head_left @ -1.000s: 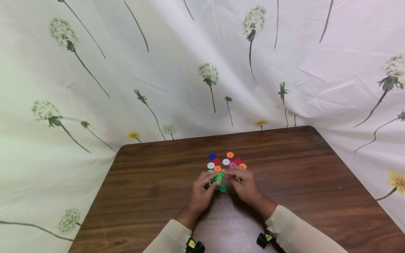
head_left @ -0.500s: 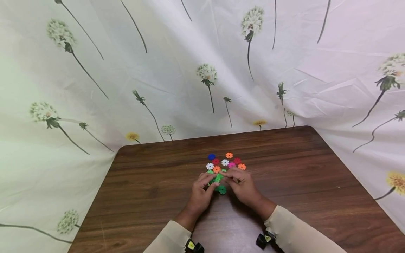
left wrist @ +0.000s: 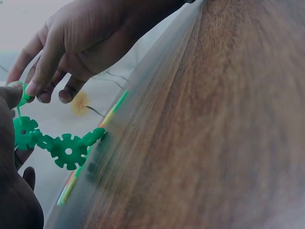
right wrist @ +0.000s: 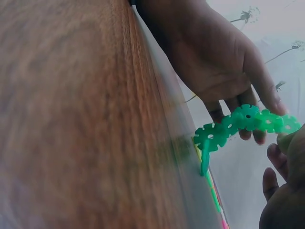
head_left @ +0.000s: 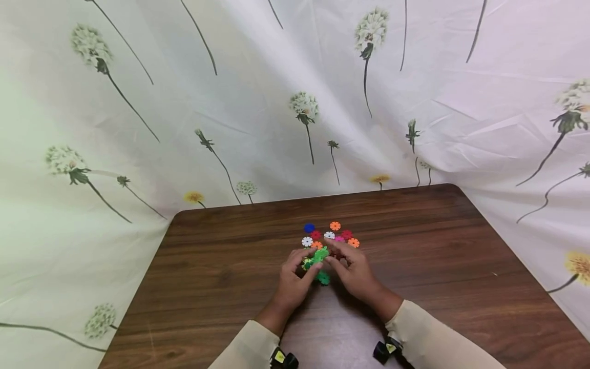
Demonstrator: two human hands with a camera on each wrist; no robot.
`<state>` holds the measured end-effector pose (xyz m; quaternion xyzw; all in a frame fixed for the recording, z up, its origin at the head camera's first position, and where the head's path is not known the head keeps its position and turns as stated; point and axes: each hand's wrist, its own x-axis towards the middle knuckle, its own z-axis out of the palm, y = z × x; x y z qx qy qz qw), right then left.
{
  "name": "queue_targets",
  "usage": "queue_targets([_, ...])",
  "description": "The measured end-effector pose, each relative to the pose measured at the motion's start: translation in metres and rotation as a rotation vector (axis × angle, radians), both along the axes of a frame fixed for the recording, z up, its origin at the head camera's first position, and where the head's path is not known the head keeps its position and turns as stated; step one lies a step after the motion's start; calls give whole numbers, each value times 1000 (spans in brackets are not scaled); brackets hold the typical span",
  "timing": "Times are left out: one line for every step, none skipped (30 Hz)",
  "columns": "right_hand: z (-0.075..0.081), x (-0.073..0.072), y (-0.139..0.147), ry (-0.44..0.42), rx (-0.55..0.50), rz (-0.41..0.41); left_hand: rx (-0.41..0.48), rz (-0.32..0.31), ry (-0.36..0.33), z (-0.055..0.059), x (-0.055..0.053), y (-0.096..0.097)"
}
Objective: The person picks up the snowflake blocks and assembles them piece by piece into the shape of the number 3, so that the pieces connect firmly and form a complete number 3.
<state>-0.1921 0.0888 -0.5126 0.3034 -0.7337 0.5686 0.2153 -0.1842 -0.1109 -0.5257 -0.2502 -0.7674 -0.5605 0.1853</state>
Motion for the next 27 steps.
queue_targets([0,0,0,-12,-1,-2,2,1,4,0,0,0])
queue_targets([0,1,-1,-19,-3,-3,2,3,17,0,0,0])
queue_targets([0,1,-1,-24,-6,-6,5,2,23,0,0,1])
queue_targets([1,1,-1,-26,-7,-13,8,-1,34,0,0,1])
queue_targets([1,1,-2,-27,-7,-19,11,-4,45,0,0,1])
queue_targets([1,1,-2,-23,-5,-26,17,-9,50,0,-1,1])
queue_targets([1,1,-2,-18,-3,-31,24,-14,48,-1,-1,1])
queue_targets([1,1,-3,-15,-2,-36,29,-19,49,-1,-1,1])
queue_targets([1,1,-3,-15,-2,-38,37,-23,44,-1,-1,1])
queue_targets([1,1,-3,-14,-1,-40,41,-23,42,-1,-1,1])
queue_targets([1,1,-3,-14,-1,-40,48,-21,35,-1,-1,1])
queue_targets([1,1,-3,-15,-1,-39,55,-17,30,-1,-1,1])
queue_targets([1,1,-2,-15,-3,-37,60,-10,29,-1,-1,1])
queue_targets([1,1,-2,-17,-4,-36,62,-2,38,-1,-1,2])
queue_targets([1,0,-2,-21,-4,-37,69,6,42,-1,-1,2])
queue_targets([1,0,-2,-24,-5,-40,72,16,52,-1,-1,2])
queue_targets([1,-1,-2,-28,-4,-46,78,24,57,-1,-1,2])
queue_targets([1,-1,-2,-29,-5,-53,84,30,65,-1,-2,2])
queue_targets([1,-2,-1,-26,-5,-61,89,33,74,-1,-2,2])
queue_targets([0,-3,-1,-24,-3,-71,97,37,77,-1,-2,2])
queue_targets([0,-3,-1,-23,-2,-78,106,40,76,-1,-2,2])
queue_targets([-1,-4,0,-21,-1,-85,109,47,81,0,-2,2])
queue_targets([-1,-4,0,-23,0,-89,119,49,75,0,-2,2])
queue_targets([-2,-5,1,-26,2,-94,125,52,75,1,-2,2])
queue_targets([-3,-6,2,-29,6,-97,130,58,74,1,-3,2])
queue_targets([-4,-7,2,-38,12,-104,134,62,67,1,-2,2])
queue_targets([-6,-8,3,-44,19,-111,132,66,65,2,-2,2])
